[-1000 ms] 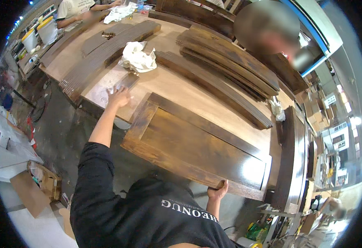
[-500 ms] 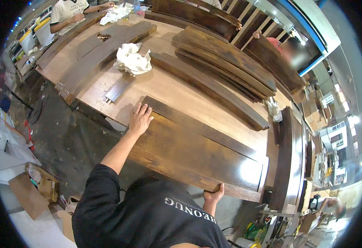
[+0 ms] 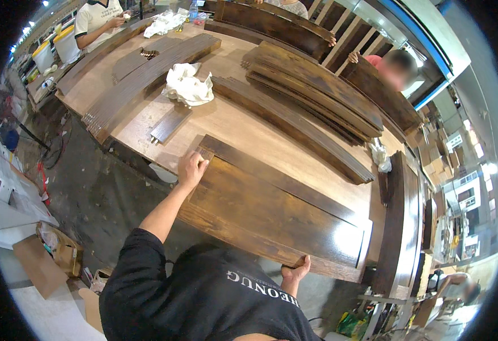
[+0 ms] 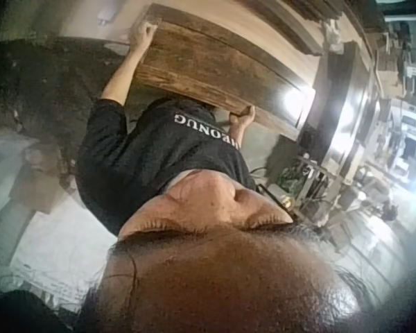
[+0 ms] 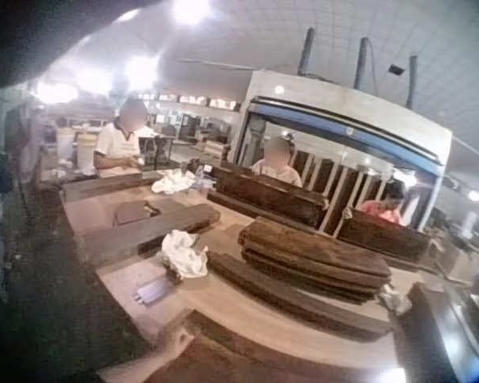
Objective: The person picks up wooden planks and smaller wooden pieces from a table and stacks them into piles. The person repeatedly lifts, turns, and places the wood pieces while other people work in the background.
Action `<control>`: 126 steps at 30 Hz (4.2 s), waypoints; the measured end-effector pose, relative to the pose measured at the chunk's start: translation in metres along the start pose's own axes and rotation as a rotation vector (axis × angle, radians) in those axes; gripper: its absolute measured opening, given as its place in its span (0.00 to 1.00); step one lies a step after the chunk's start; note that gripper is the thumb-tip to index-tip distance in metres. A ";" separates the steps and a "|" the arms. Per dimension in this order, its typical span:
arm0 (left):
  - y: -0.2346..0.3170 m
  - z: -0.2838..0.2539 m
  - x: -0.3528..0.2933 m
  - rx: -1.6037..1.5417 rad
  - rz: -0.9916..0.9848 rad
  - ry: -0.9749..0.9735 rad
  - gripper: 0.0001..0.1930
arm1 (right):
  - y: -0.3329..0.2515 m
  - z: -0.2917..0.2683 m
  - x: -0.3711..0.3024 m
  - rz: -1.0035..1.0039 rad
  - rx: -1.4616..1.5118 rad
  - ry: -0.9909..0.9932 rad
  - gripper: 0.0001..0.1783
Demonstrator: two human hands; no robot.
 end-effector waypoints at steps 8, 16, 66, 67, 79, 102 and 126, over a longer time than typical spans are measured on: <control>0.032 -0.014 0.000 0.303 0.102 0.000 0.22 | 0.003 0.001 -0.001 0.005 0.043 -0.025 0.20; 0.043 0.018 -0.002 0.342 0.269 -0.151 0.20 | -0.002 0.009 -0.013 0.047 0.048 0.031 0.20; 0.424 -0.026 0.079 0.189 0.568 -0.312 0.26 | -0.417 0.065 0.160 -0.916 -1.079 -0.226 0.30; 0.432 -0.033 0.081 0.152 0.571 -0.270 0.24 | -0.424 0.079 0.150 -0.990 -1.139 -0.245 0.29; 0.524 0.024 0.033 0.267 0.842 0.147 0.33 | -0.413 0.087 0.158 -0.596 -0.986 -0.405 0.57; 0.232 0.190 -0.143 -1.358 -0.908 -0.382 0.31 | -0.331 0.336 -0.013 -1.556 -2.034 -0.684 0.32; 0.676 0.252 -0.068 -1.431 -0.009 -1.313 0.19 | -0.621 -0.071 -0.075 -1.305 -1.549 0.519 0.32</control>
Point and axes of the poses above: each hand's wrist, its own x-axis towards the middle knuckle, its own z-axis out of the palm, y = z × x, the point moved 10 cm from there along x, towards the middle knuckle, and after that the axes turned 4 degrees about x, right-handed, at the moved point
